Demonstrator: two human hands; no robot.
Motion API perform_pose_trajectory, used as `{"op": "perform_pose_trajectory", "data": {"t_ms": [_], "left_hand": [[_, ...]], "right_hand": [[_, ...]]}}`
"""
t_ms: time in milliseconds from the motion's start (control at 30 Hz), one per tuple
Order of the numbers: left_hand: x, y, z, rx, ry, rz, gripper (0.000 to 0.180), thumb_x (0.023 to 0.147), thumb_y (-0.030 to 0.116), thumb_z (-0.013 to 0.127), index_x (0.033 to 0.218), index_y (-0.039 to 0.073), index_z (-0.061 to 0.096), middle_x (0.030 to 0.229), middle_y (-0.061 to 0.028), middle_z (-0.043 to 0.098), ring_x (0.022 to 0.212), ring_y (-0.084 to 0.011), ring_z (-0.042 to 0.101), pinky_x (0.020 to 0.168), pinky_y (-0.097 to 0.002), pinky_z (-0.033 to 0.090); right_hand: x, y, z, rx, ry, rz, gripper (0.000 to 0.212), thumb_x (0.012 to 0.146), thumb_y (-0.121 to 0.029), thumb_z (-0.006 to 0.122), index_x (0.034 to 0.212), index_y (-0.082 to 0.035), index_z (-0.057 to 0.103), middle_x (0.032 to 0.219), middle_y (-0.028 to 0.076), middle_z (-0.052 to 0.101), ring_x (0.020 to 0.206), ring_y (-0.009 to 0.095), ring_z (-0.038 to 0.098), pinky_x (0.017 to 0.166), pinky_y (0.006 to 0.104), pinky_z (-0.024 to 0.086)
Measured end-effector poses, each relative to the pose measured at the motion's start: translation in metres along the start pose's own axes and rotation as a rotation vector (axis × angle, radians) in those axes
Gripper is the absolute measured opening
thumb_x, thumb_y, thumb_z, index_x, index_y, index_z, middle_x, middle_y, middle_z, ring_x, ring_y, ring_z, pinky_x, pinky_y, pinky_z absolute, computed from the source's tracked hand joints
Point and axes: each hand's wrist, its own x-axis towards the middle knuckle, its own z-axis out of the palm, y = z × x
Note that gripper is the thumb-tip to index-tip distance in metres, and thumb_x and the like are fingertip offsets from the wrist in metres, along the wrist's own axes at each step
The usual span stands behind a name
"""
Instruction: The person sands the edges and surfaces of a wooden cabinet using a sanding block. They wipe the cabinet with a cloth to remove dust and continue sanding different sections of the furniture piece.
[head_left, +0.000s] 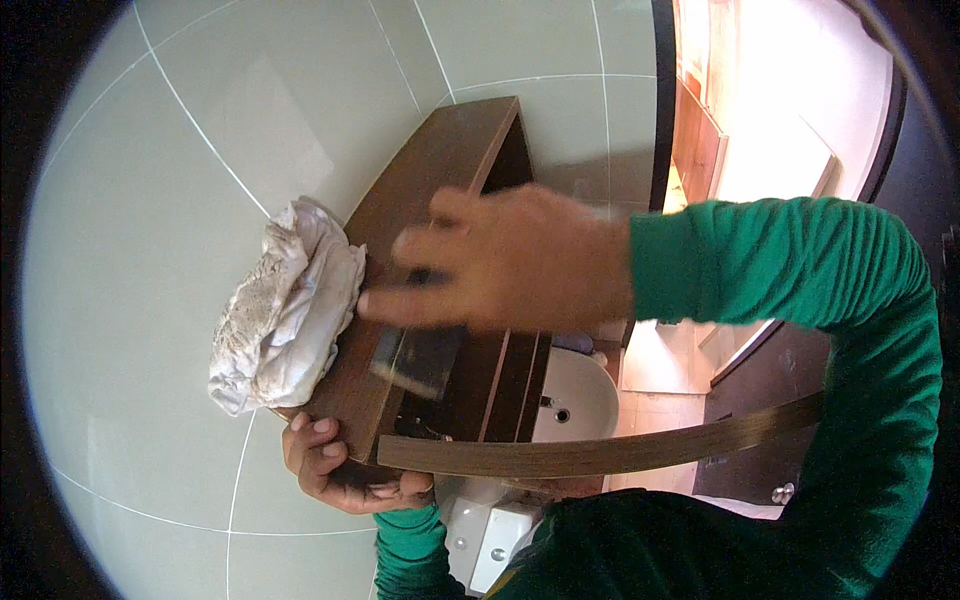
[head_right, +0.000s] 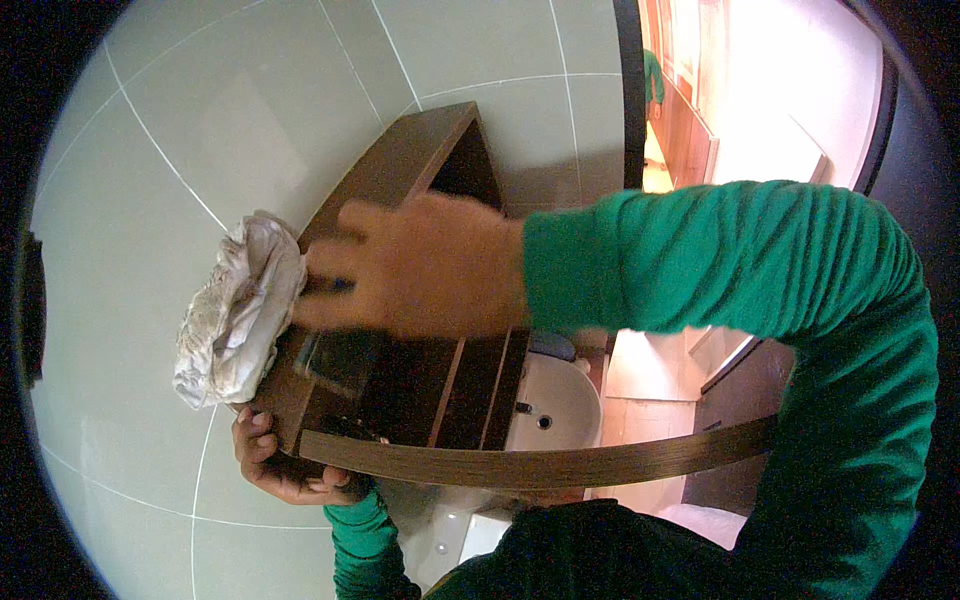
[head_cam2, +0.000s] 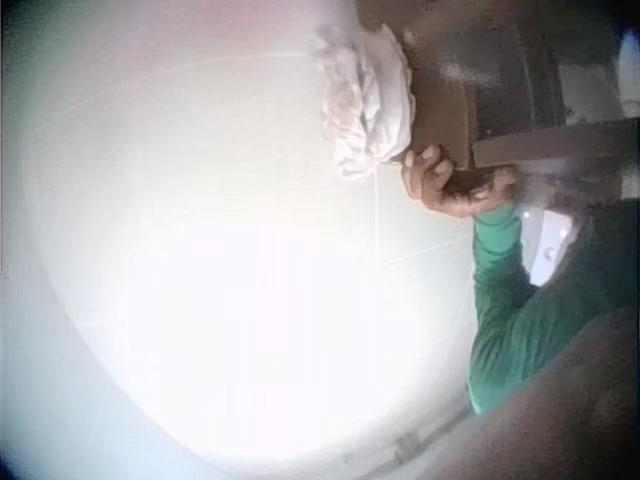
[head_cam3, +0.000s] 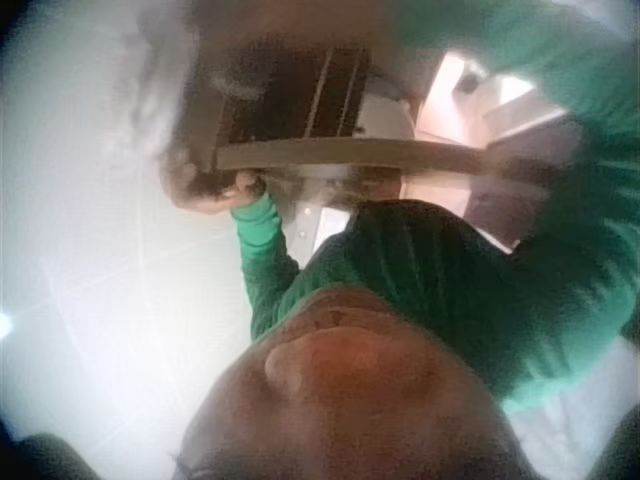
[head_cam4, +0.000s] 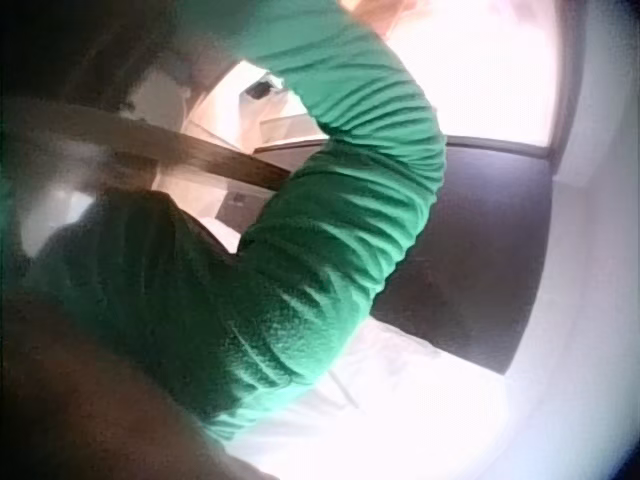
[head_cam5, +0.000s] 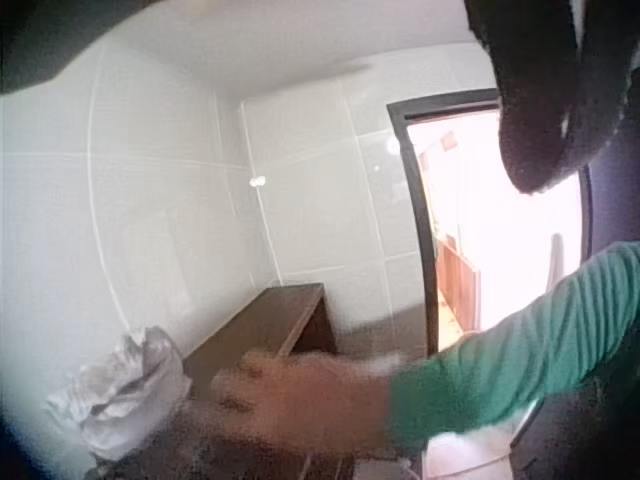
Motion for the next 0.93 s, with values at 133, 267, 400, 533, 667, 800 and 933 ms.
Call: {"op": "perform_pose_trajectory", "data": {"t_ms": [133,267,400,533,667,800,933], "left_hand": [[-0.001,0.001,-0.001,0.015,-0.019,0.009,0.038,0.085,0.041,0.052,0.105,0.010,0.043,0.110,-0.0120,0.052,0.115,-0.0321,0.051,0.114,-0.0573,0.035],[-0.001,0.002,-0.004,0.036,-0.052,0.011,0.040,0.086,0.045,0.054,0.106,0.012,0.043,0.111,-0.0109,0.052,0.118,-0.0319,0.050,0.115,-0.0574,0.034],[-0.007,-0.007,-0.015,0.062,-0.078,0.020,0.086,0.068,0.076,0.076,0.115,0.011,0.047,0.119,-0.0120,0.057,0.129,-0.0369,0.049,0.117,-0.0592,0.034],[-0.006,-0.008,-0.023,0.045,-0.113,0.041,0.090,0.067,0.080,0.080,0.117,0.012,0.048,0.121,-0.0104,0.058,0.132,-0.0368,0.049,0.118,-0.0595,0.033],[-0.007,-0.010,-0.017,0.011,-0.118,0.043,0.088,0.069,0.082,0.077,0.117,0.014,0.048,0.121,-0.0089,0.058,0.132,-0.0357,0.048,0.118,-0.0592,0.032],[-0.007,-0.008,-0.012,-0.006,-0.114,0.053,0.088,0.069,0.082,0.077,0.118,0.014,0.048,0.121,-0.0084,0.059,0.132,-0.0352,0.048,0.118,-0.0589,0.033],[-0.008,-0.006,-0.023,0.012,-0.137,0.047,0.085,0.071,0.079,0.077,0.118,0.015,0.048,0.122,-0.0088,0.059,0.133,-0.0354,0.047,0.119,-0.0595,0.031]], "right_hand": [[-0.021,0.053,0.016,-0.024,-0.051,0.118,0.073,0.081,-0.018,0.077,0.147,-0.032,0.049,0.129,0.010,0.059,0.114,0.034,0.065,0.080,0.0454,0.065],[-0.042,0.105,0.034,0.003,-0.152,0.237,0.085,0.075,-0.013,0.083,0.150,-0.032,0.048,0.136,0.006,0.057,0.124,0.031,0.061,0.094,0.0440,0.061],[-0.051,0.149,0.052,-0.066,-0.164,0.323,0.087,0.076,-0.004,0.082,0.151,-0.032,0.047,0.143,0.004,0.055,0.125,0.030,0.062,0.103,0.0396,0.059],[-0.052,0.188,0.066,0.023,-0.226,0.411,0.082,0.078,0.000,0.077,0.150,-0.028,0.048,0.145,0.003,0.056,0.120,0.032,0.066,0.106,0.0404,0.058],[-0.071,0.239,0.092,-0.032,-0.171,0.387,0.069,0.082,-0.003,0.070,0.146,-0.023,0.050,0.140,0.006,0.058,0.114,0.037,0.067,0.095,0.0478,0.060],[-0.079,0.255,0.096,-0.065,-0.179,0.413,0.071,0.082,-0.002,0.070,0.146,-0.024,0.049,0.140,0.005,0.058,0.115,0.036,0.067,0.095,0.0475,0.060],[-0.062,0.221,0.083,0.000,-0.236,0.484,0.075,0.081,-0.003,0.070,0.148,-0.025,0.047,0.140,0.006,0.058,0.116,0.036,0.067,0.096,0.0468,0.060]]}}
